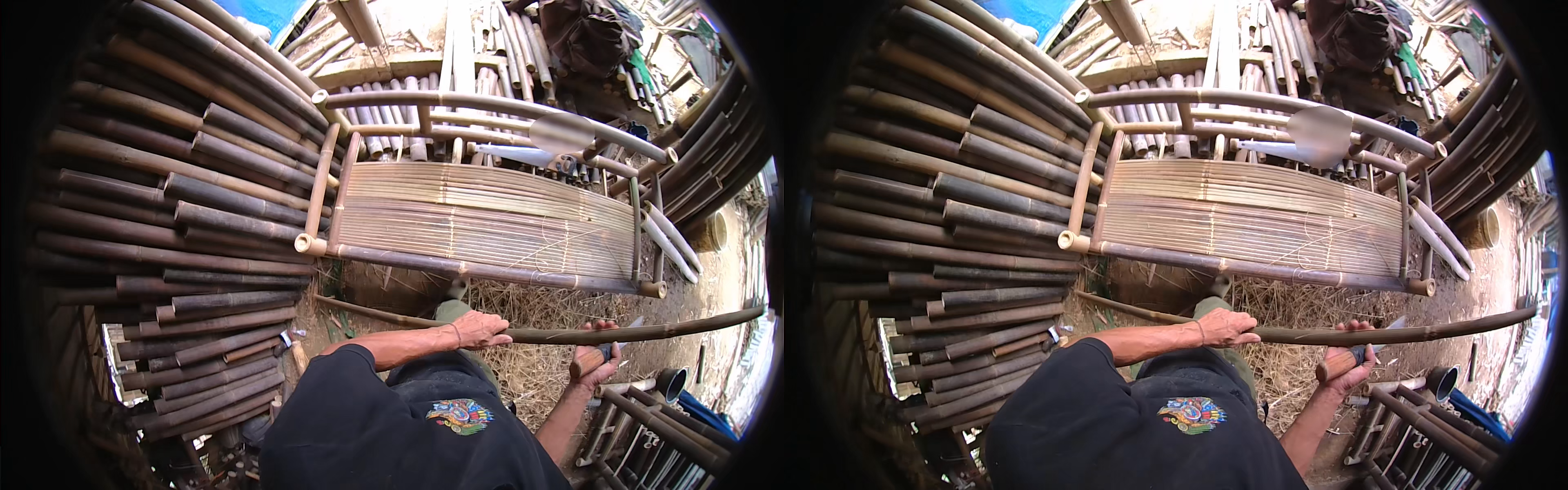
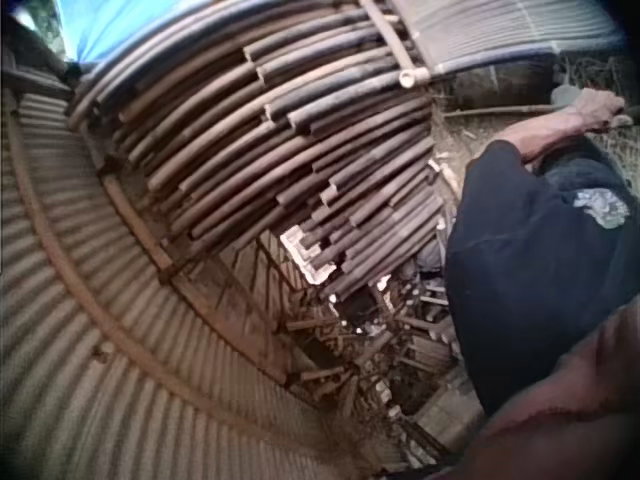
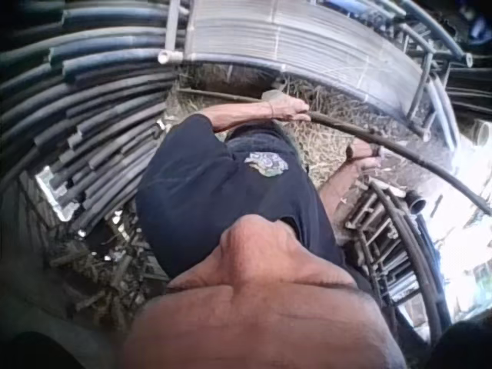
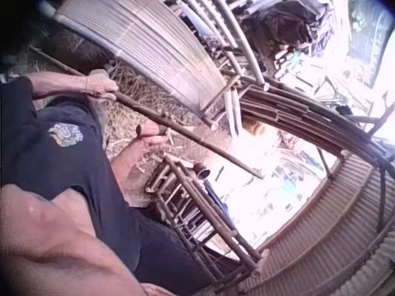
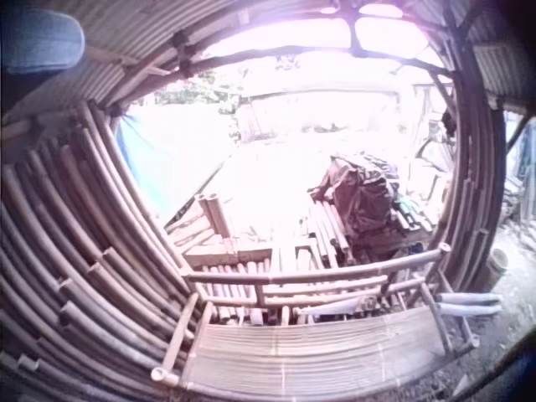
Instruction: The person uses a large knife to split bamboo poles into thin strips. They repeatedly strike the bamboo against a wooden frame to separate the layers, then place the finished strips on a nearby rack.
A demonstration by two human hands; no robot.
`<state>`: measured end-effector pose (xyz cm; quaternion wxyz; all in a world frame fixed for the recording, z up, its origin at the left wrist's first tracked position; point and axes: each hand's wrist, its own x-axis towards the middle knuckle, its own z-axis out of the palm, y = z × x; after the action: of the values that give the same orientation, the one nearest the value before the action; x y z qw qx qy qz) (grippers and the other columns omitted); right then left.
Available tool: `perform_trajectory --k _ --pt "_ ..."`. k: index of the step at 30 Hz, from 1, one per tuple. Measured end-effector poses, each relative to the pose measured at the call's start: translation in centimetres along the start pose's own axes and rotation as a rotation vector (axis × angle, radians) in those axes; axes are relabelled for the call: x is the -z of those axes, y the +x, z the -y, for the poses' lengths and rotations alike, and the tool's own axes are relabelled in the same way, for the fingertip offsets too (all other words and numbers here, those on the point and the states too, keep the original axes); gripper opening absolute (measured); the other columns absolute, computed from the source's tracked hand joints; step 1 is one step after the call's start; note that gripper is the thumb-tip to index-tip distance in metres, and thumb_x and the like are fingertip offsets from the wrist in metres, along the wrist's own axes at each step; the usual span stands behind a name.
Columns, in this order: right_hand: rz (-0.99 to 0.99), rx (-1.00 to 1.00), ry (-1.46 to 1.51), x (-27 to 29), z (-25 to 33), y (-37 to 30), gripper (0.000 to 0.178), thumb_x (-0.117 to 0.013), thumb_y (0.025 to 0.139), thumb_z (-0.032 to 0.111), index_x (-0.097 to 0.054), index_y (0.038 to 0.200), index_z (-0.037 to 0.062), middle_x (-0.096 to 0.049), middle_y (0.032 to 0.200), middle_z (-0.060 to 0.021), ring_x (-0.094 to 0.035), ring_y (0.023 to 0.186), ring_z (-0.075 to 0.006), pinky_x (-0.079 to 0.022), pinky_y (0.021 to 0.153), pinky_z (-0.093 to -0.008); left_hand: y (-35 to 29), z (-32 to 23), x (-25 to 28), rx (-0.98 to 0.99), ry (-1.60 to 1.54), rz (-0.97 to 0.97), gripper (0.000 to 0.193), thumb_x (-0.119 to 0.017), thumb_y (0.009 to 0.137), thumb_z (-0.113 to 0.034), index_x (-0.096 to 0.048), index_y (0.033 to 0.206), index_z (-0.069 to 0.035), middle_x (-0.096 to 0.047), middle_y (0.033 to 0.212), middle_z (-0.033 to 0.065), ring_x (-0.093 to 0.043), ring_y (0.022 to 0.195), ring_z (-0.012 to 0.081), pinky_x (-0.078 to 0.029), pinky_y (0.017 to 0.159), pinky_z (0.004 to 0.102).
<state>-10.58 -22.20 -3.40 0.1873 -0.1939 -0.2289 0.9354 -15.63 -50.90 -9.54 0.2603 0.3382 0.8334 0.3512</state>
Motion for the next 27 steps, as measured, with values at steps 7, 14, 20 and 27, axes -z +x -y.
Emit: perform_trajectory --k 7,14,20,27 --pt "-0.15 0.278 -0.15 -7.5 0.8 -5.5 0.027 -0.056 0.085 0.019 -0.057 0.106 0.0018 -0.06 0.094 -0.0078 -0.059 0.089 -0.0212 -0.049 0.087 -0.0356 5.4 -6.1 9.8 -0.21 0.1 0.258 0.057 -0.062 0.089 -0.045 -0.056 0.113 0.007 -0.06 0.11 0.0254 -0.06 0.103 0.0349 -0.051 0.091 0.0434" --pt "-0.136 0.479 -0.418 -15.6 -6.1 -9.7 0.028 -0.059 0.084 0.012 -0.062 0.106 -0.0047 -0.067 0.097 -0.0127 -0.065 0.087 -0.022 -0.051 0.086 -0.033 6.1 -23.6 35.2 -0.955 0.199 -0.682 0.06 -0.061 0.09 -0.05 -0.054 0.126 -0.003 -0.057 0.119 0.0271 -0.058 0.104 0.0374 -0.045 0.096 0.0471" --pt "-0.062 0.611 -0.553 -16.7 -11.5 -11.4 0.015 -0.059 0.085 0.002 -0.062 0.1 -0.0027 -0.068 0.096 -0.0119 -0.067 0.084 -0.0173 -0.054 0.077 -0.028 6.4 -24.2 36.9 -0.896 0.369 -0.434 0.055 -0.062 0.09 -0.047 -0.056 0.122 -0.003 -0.059 0.114 0.0246 -0.059 0.099 0.0341 -0.046 0.091 0.0448" --pt "-0.265 0.771 -0.739 -14.6 -11.8 -14.8 0.043 -0.065 0.087 0.021 -0.056 0.122 -0.0027 -0.061 0.085 -0.0057 -0.056 0.069 -0.0104 -0.051 0.06 -0.0276 6.0 -28.6 36.1 -1.102 0.189 -0.449 0.05 -0.062 0.09 -0.044 -0.059 0.117 -0.002 -0.061 0.108 0.0218 -0.059 0.093 0.0303 -0.048 0.086 0.0422"
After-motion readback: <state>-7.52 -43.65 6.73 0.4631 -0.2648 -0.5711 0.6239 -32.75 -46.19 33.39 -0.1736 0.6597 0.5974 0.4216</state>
